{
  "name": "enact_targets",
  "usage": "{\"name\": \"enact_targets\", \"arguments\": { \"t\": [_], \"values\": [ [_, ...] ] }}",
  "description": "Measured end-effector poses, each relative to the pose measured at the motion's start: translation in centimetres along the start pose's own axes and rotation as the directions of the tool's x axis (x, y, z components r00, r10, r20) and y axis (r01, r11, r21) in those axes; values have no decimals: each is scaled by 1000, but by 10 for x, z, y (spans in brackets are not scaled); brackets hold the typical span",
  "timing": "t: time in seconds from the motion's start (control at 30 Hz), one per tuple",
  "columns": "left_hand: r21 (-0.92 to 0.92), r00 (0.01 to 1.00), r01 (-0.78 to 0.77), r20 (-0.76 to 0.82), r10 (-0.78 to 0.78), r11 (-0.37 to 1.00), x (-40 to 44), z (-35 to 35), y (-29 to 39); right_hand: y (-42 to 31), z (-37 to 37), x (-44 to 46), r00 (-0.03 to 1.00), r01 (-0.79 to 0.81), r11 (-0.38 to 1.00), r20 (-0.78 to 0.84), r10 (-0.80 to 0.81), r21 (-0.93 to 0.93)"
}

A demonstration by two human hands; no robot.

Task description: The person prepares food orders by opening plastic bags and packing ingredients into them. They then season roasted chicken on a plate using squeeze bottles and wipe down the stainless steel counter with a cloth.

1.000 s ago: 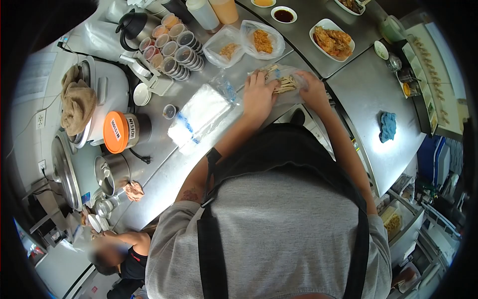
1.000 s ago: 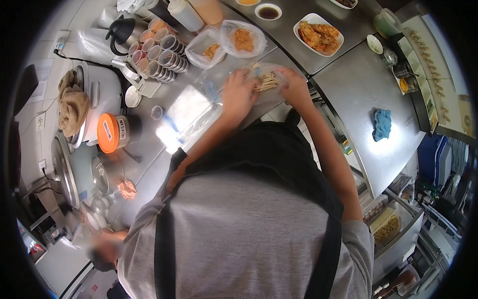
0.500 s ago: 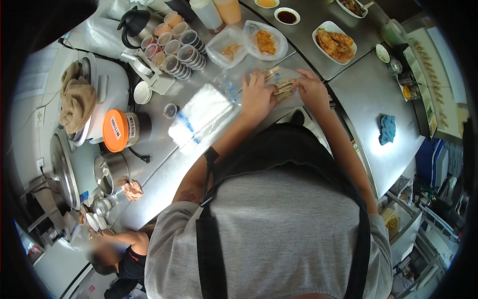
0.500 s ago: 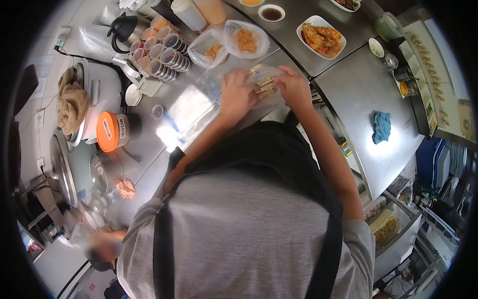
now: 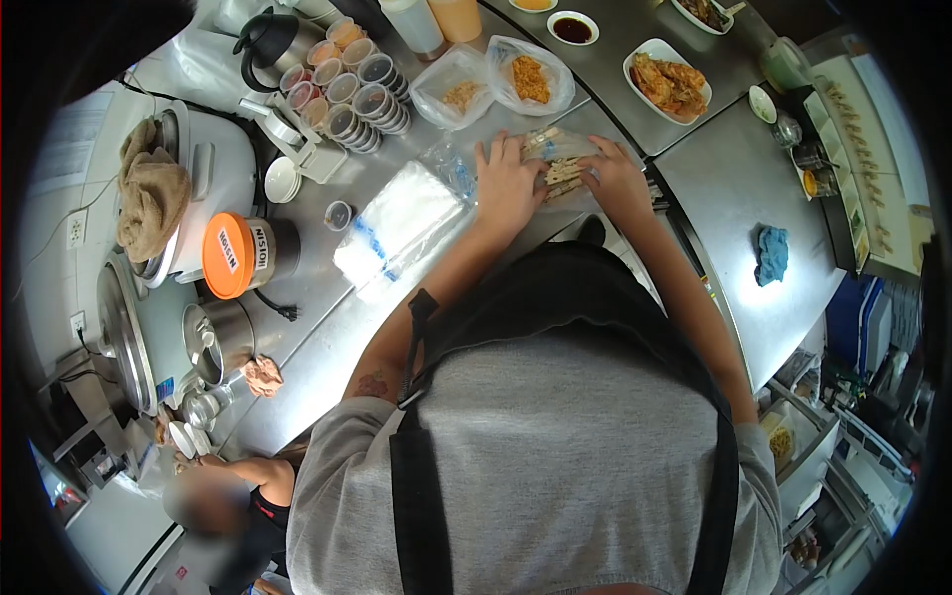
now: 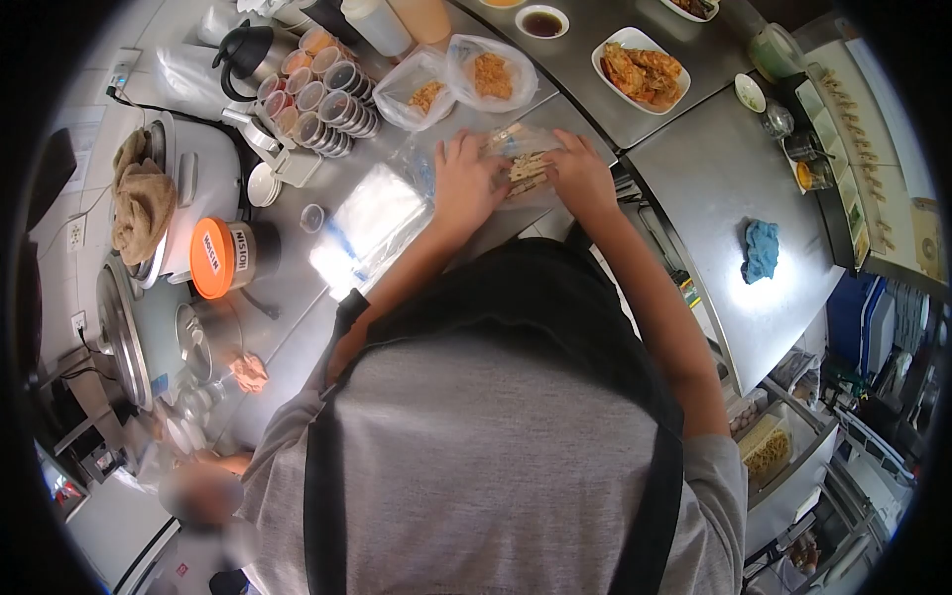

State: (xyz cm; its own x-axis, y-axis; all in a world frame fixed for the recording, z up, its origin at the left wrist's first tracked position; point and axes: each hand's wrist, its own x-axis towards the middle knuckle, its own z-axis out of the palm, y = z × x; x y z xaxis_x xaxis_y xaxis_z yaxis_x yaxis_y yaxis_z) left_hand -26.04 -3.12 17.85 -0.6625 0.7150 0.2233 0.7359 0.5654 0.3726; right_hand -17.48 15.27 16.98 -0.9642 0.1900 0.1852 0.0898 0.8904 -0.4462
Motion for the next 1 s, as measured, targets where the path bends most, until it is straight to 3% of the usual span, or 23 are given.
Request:
{"name": "enact_targets", "arguments": {
  "t": [0.37, 0.53, 0.67, 0.73, 0.77, 0.8, 0.9, 1.0],
  "values": [
    [-54, 996, -44, -75, 40, 998, 1, 6, -7, 8, -6, 5, 999, 25, 998, 47, -27, 54],
    [-156, 968, -118, -238, 79, 981, -6, -3, -7, 12, -11, 1, 994, 109, 993, -11, -108, 54],
    [-163, 920, -155, -383, 83, 974, -12, -16, -2, 1, -34, -2, 998, 13, 970, -64, 3, 242],
    [-178, 906, -159, -417, 72, 971, -9, -22, 6, -4, -48, 0, 959, -279, 673, 159, 236, 685],
    [-186, 899, -161, -432, 67, 969, -7, -25, 10, -7, -56, 1, 910, -402, 421, 301, 287, 813],
    [-172, 899, -179, -429, 90, 969, -1, -29, 16, -11, -70, 5, 882, -456, 327, 371, 292, 828],
    [-376, 936, -93, -350, -48, 922, 21, -38, 39, -1, -100, 20, 919, -288, 117, 240, 312, 950],
    [-410, 946, -128, -323, -12, 903, 39, -39, 50, 45, -142, 56, 912, -100, 432, -91, 399, 896]
  ]
}}
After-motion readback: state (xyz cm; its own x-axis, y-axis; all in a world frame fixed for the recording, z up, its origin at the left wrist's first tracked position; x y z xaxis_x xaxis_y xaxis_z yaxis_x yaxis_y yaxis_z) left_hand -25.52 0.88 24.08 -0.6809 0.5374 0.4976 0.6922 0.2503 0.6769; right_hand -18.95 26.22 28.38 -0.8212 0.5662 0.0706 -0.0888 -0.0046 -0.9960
